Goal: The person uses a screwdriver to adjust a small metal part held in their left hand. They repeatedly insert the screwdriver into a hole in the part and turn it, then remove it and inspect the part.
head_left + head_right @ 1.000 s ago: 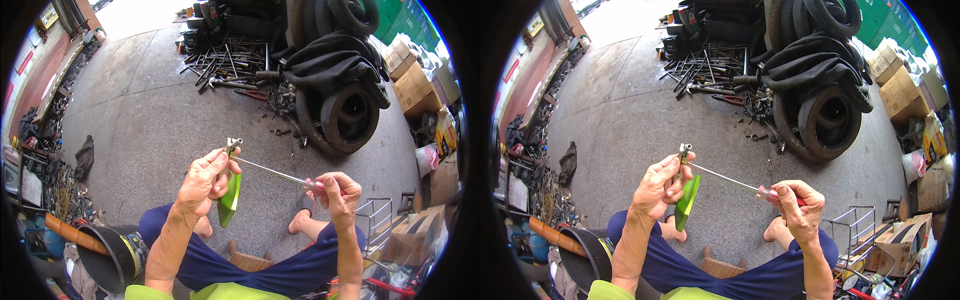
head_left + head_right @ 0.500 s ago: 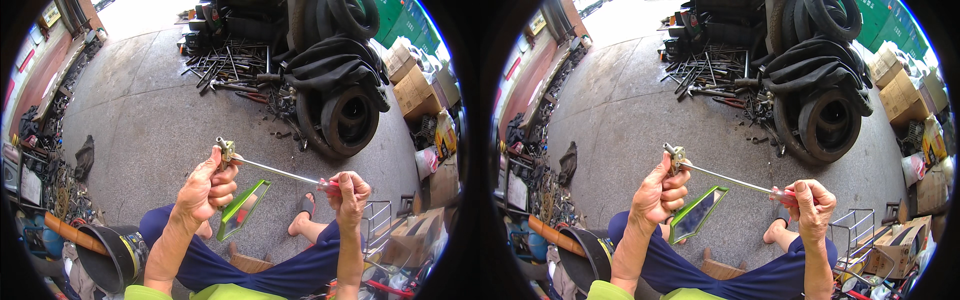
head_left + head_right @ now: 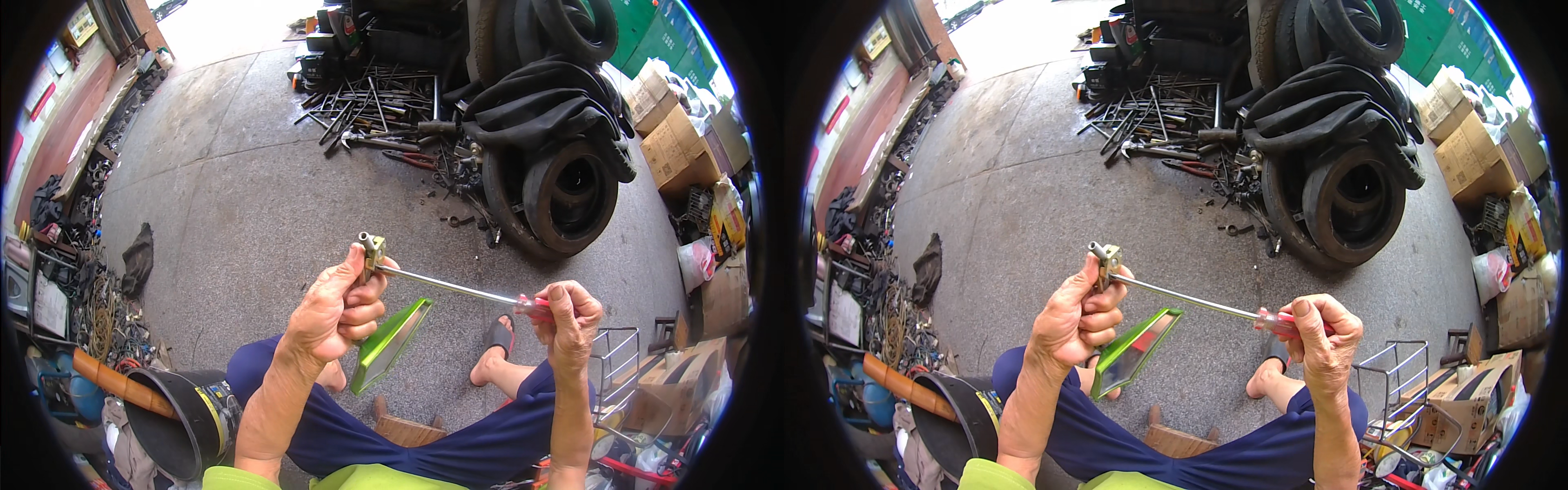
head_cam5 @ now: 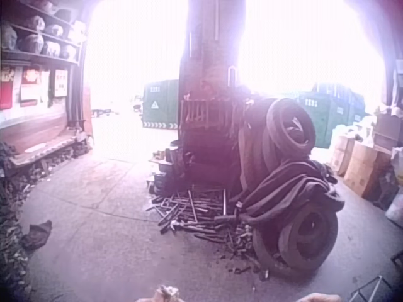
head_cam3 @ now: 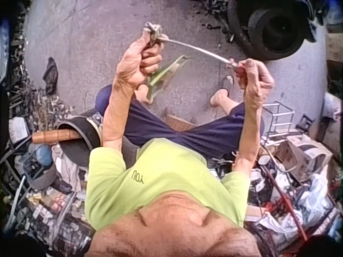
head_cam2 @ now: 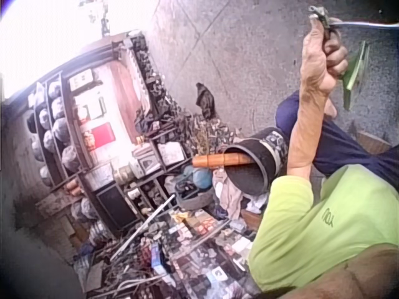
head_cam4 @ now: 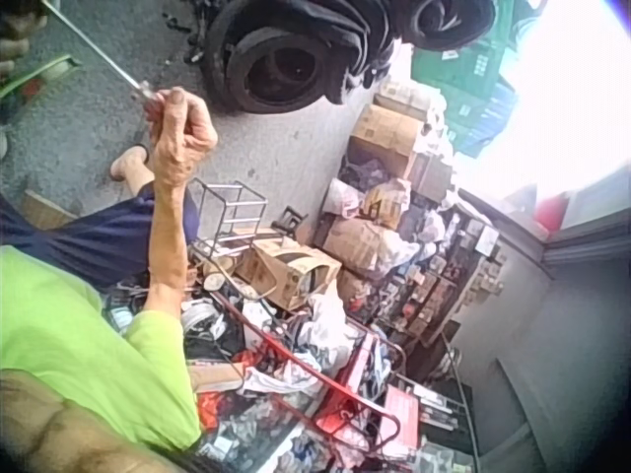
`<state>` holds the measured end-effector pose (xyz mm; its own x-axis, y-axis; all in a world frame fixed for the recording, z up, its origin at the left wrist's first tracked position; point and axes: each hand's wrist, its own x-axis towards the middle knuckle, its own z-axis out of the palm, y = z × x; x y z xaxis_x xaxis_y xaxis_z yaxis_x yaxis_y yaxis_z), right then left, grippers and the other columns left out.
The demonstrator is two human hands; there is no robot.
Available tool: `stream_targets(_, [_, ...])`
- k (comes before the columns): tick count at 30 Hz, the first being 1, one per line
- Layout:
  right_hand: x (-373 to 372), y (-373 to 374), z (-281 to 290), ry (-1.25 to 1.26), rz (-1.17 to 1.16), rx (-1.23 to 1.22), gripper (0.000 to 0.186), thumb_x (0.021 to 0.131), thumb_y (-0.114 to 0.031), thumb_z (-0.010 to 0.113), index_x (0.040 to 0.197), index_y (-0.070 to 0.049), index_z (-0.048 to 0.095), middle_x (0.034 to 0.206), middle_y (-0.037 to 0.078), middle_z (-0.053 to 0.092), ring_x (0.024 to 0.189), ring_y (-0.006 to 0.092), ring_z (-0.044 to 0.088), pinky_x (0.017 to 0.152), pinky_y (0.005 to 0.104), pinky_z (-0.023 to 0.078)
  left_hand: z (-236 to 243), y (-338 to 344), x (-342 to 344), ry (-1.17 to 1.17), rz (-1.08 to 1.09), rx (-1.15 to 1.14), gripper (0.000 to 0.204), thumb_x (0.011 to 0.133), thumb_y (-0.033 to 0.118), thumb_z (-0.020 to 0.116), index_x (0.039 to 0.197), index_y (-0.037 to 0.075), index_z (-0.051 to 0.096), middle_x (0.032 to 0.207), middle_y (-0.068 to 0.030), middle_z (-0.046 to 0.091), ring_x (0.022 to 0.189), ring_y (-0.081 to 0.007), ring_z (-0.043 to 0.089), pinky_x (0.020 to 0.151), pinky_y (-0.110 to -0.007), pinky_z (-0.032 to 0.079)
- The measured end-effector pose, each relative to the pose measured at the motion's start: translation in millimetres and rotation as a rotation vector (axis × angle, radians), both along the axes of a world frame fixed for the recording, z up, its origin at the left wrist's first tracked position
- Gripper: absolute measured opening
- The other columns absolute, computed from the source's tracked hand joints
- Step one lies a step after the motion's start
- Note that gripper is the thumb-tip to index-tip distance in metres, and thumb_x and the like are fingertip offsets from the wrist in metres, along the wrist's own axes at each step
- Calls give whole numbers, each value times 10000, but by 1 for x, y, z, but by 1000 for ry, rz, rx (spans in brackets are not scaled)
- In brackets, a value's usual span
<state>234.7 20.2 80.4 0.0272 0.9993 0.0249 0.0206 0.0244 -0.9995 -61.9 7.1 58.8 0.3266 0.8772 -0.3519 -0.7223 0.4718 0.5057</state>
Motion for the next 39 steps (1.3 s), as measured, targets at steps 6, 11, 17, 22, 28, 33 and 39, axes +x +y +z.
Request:
stream_targets(6, [3,1,-4,15,28,28,246,917,-222,672,822,4,651,632,60,639,425,37,461,384,188,337,0,-1,0,139,11,31,419,1009,399,457,1062,8,597,643,73,301,467,-5,238,382,-178,165])
stream_targets(11, [1,5,-2,106,101,-159,242,920,-225,667,854,7,650,644,51,623,441,31,464,383,190,330,2,-4,9,415,59,148,370,1000,386,484,1056,34,580,636,84,312,464,0,240,387,-179,179])
stream_targets(17, [11,5,10,-54,559,-514,281,941,-258,638,915,19,683,587,-26,525,465,10,408,411,186,266,3,-3,2,723,39,314,307,991,353,525,1016,52,582,591,113,311,459,15,257,397,-181,190])
stream_targets(22, [4,2,-2,-205,697,-518,374,918,-361,658,858,7,687,624,-27,537,531,48,458,496,234,365,3,-6,-8,1079,-76,393,383,1002,413,476,966,37,542,675,-7,492,585,-97,438,537,-282,373])
stream_targets(28, [3,3,-12,-310,662,-408,348,902,-342,673,854,2,681,599,-28,525,529,44,470,484,234,364,11,-10,4,1447,-77,400,445,1021,430,387,1004,-3,486,637,-200,558,593,-331,583,588,-427,437])
stream_targets(33, [-10,-4,-13,-679,528,87,308,830,-312,752,852,-16,670,594,54,591,484,141,572,467,281,440,13,-8,4,1481,-15,379,392,1032,365,383,946,-7,474,605,-192,534,544,-365,561,540,-439,417])
stream_targets(39, [-32,2,-13,-669,284,502,239,786,-188,786,938,-36,681,769,77,695,597,145,656,518,253,500,10,19,-7,1533,174,505,366,1021,338,416,942,-10,496,618,-198,501,564,-336,546,547,-411,413])
